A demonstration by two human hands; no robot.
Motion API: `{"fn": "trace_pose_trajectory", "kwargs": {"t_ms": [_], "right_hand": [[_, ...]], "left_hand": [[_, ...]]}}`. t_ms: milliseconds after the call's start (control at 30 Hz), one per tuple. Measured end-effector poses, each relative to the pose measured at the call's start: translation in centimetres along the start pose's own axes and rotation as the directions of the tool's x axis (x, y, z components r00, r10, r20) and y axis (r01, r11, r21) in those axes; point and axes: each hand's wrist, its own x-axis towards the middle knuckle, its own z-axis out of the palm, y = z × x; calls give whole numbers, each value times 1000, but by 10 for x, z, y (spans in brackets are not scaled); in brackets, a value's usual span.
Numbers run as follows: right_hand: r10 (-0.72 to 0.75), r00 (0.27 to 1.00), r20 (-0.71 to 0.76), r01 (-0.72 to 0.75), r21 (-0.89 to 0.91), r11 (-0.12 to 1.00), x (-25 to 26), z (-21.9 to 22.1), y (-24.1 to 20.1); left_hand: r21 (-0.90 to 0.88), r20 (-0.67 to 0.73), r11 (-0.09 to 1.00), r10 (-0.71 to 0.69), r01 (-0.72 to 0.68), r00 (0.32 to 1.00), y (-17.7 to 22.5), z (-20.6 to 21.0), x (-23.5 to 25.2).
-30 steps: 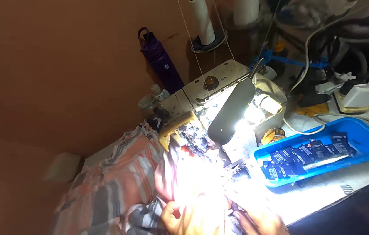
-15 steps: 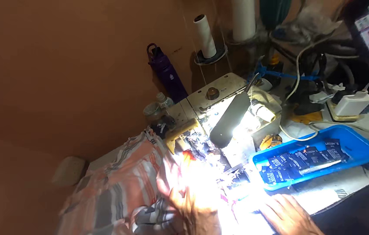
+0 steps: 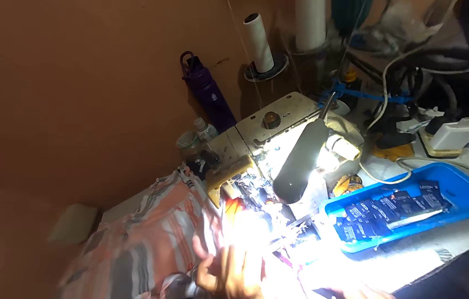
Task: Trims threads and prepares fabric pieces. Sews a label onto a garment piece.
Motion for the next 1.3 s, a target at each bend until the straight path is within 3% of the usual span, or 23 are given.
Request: {"fn": "trace_pose_trajectory", "kwargs": {"t_ms": [100,200,267,333,500,600,700,867,1000,1100,1200,1300], "right_hand": [[-31,995,-96,29,-22,999,22,6,-10],[-136,962,-235,102,-149,984,46,18,-14],[-247,904,-349,144,-295,944,63,29,-11],[-309,870,-384,156,-378,912,75,30,-15],[-358,882,-306,171,-501,849,94,31,-31],[-304,935,-183,174,-510,843,103,40,-38],[-313,937,-155,197,-505,840,114,44,-48],[-290,948,-134,215,-404,889,114,41,-53],[-258,899,-353,142,-324,935,93,21,-48],[-269,951,-155,274,17,961,89,1,-42],[-469,883,17,439,320,839,97,6,-50],[-585,801,128,459,495,737,101,5,-59]], "left_hand": [[-92,-24,994,-61,59,998,-16,18,22],[-269,98,952,-121,143,988,-37,28,45],[-266,155,937,-191,227,969,-46,27,49],[-205,113,941,-252,271,961,-47,17,37],[-157,-76,962,-237,223,969,-22,-22,-11],[-143,-94,970,-211,196,973,-13,-33,-13],[-127,-127,976,-190,174,974,-14,-30,-11],[-158,-127,972,-195,175,972,-17,-32,-17],[-354,-44,923,-178,151,983,-28,-52,-24],[-490,50,864,-99,111,994,-34,-68,-26],[-618,101,785,15,51,995,-37,-84,-24],[-724,132,689,97,29,986,-45,-103,-21]]}}
